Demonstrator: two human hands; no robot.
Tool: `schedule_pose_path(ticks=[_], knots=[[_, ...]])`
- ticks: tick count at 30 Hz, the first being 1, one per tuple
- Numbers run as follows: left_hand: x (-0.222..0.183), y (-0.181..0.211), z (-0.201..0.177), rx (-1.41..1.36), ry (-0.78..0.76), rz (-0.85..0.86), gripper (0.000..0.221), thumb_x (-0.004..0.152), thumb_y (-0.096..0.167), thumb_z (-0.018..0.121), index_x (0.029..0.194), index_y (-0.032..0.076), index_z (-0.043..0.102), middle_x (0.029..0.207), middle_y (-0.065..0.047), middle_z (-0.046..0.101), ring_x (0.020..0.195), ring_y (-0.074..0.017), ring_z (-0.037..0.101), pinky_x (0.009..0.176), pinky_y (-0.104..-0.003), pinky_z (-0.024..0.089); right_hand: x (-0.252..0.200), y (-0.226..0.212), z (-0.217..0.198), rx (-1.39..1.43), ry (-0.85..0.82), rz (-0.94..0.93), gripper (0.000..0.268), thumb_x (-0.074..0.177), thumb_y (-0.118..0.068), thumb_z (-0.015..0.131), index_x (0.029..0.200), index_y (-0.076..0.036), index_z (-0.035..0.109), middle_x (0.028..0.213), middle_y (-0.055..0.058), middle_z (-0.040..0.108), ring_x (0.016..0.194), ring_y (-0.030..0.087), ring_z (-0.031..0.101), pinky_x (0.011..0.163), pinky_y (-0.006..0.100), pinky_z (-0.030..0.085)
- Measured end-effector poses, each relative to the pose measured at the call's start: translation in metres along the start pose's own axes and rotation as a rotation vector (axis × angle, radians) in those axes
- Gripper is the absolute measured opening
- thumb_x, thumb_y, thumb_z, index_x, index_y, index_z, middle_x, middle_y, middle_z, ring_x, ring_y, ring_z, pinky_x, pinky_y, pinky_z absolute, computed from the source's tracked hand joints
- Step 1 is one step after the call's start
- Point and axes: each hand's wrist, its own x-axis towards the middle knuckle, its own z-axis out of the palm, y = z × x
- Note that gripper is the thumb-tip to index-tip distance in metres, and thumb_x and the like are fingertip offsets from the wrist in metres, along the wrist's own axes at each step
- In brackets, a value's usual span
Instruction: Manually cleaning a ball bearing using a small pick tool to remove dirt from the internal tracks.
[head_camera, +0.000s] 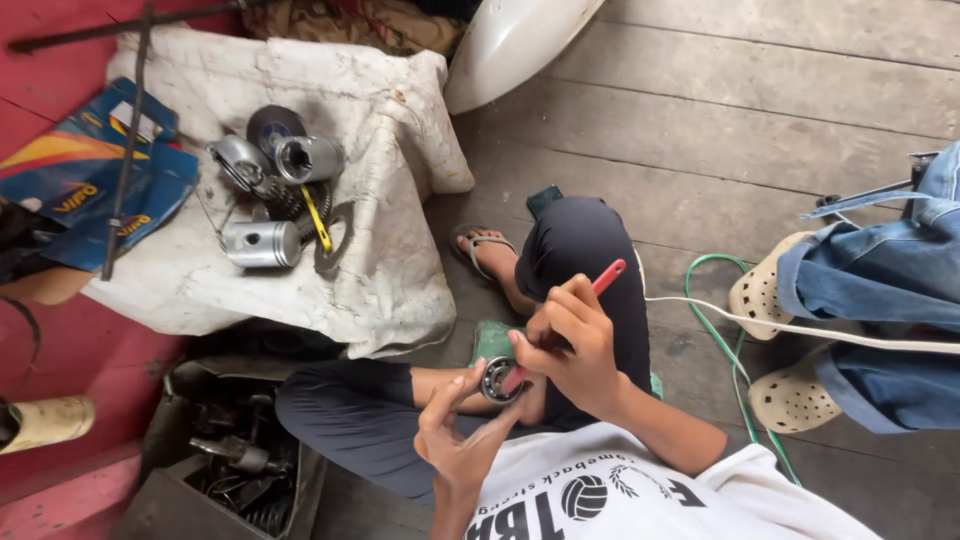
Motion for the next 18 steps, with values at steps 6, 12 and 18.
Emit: schedule_pose_path(ticks=[6, 12, 18], knots=[[-0.003, -0.005, -0.001, 0.041, 0.043, -0.016, 0.081, 0.065, 0.004, 0.096, 0.125, 0.008, 0.043, 0.111, -0.013, 0.074, 0.11, -0.0264, 0.076, 0.095, -0.035, 0.067, -0.017, -0.001, 0.003, 0.041, -0.099, 0.03, 0.027, 0.069, -0.001, 0.079, 0.068, -0.011, 0.054, 0.069, -0.002, 0.05, 0.076, 0.018, 0.04, 0.068, 0.026, 0.038], [-0.005, 0.003, 0.009, 0.039, 0.019, -0.006, 0.077, 0.068, 0.005, 0.096, 0.125, 0.004, 0.044, 0.109, -0.013, 0.074, 0.096, -0.0188, 0.079, 0.083, -0.027, 0.068, 0.004, 0.007, 0.005, 0.008, 0.019, 0.008, 0.028, 0.068, 0.001, 0.077, 0.067, -0.011, 0.051, 0.067, -0.003, 0.049, 0.075, 0.017, 0.038, 0.069, 0.025, 0.037], [-0.008, -0.009, 0.001, 0.028, 0.024, -0.033, 0.077, 0.069, 0.005, 0.094, 0.126, 0.009, 0.041, 0.114, -0.014, 0.075, 0.109, -0.0249, 0.077, 0.096, -0.034, 0.067, -0.015, -0.001, 0.004, 0.059, -0.137, 0.019, 0.025, 0.07, -0.004, 0.077, 0.067, -0.012, 0.053, 0.069, -0.001, 0.048, 0.077, 0.019, 0.039, 0.075, 0.03, 0.037]])
